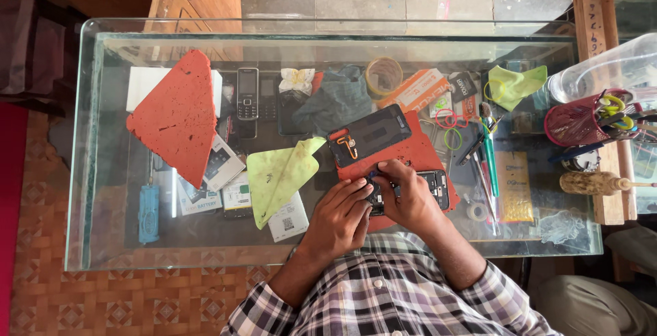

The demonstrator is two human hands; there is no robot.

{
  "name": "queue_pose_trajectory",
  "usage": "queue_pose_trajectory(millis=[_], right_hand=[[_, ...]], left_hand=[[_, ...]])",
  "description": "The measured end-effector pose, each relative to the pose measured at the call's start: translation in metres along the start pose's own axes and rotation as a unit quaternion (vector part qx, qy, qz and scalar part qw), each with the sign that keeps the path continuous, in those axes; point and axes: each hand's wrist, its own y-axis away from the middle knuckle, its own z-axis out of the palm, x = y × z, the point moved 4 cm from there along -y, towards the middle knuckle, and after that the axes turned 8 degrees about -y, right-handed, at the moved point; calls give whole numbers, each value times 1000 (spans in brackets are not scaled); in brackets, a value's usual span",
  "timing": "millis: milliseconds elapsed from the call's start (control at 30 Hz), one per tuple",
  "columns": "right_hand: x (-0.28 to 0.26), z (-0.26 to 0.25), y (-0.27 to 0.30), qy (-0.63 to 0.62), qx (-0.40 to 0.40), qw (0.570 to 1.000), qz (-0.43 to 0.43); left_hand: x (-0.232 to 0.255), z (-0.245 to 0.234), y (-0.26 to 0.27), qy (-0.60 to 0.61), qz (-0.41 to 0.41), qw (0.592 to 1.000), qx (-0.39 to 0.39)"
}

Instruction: The person disassembles a smartphone on a glass table by removing the back panel and then using a small tool to detach internal components.

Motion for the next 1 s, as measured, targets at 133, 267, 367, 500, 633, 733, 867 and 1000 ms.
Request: queue_pose_trajectory(millis=[133,267,367,500,633,733,867,1000], right_hand=[[-4,4,-4,52,1,999,-16],[-18,-4,-16,21,-12,996,-90],[-10,-1,-12,-44,-24,998,-42],[-6,2,-11,24,4,998,-62],[-13,4,-14,-11,-4,996,-87],[-12,3,-10,40,22,996,-76],[0,6,-3,-75,-8,996,-39],[10,6,3,59,20,998,26]], left_hand=[[0,0,0,-2,-2,1000,2],[0,1,0,-4,-5,1000,1],[1,0,1,0,-1,1000,8],[0,3,2,-2,-5,1000,2],[0,2,2,-2,-3,1000,5],[1,2,2,-1,-5,1000,-1],[1,0,0,-3,4,1000,8],[1,-1,-1,3,-1,1000,2]])
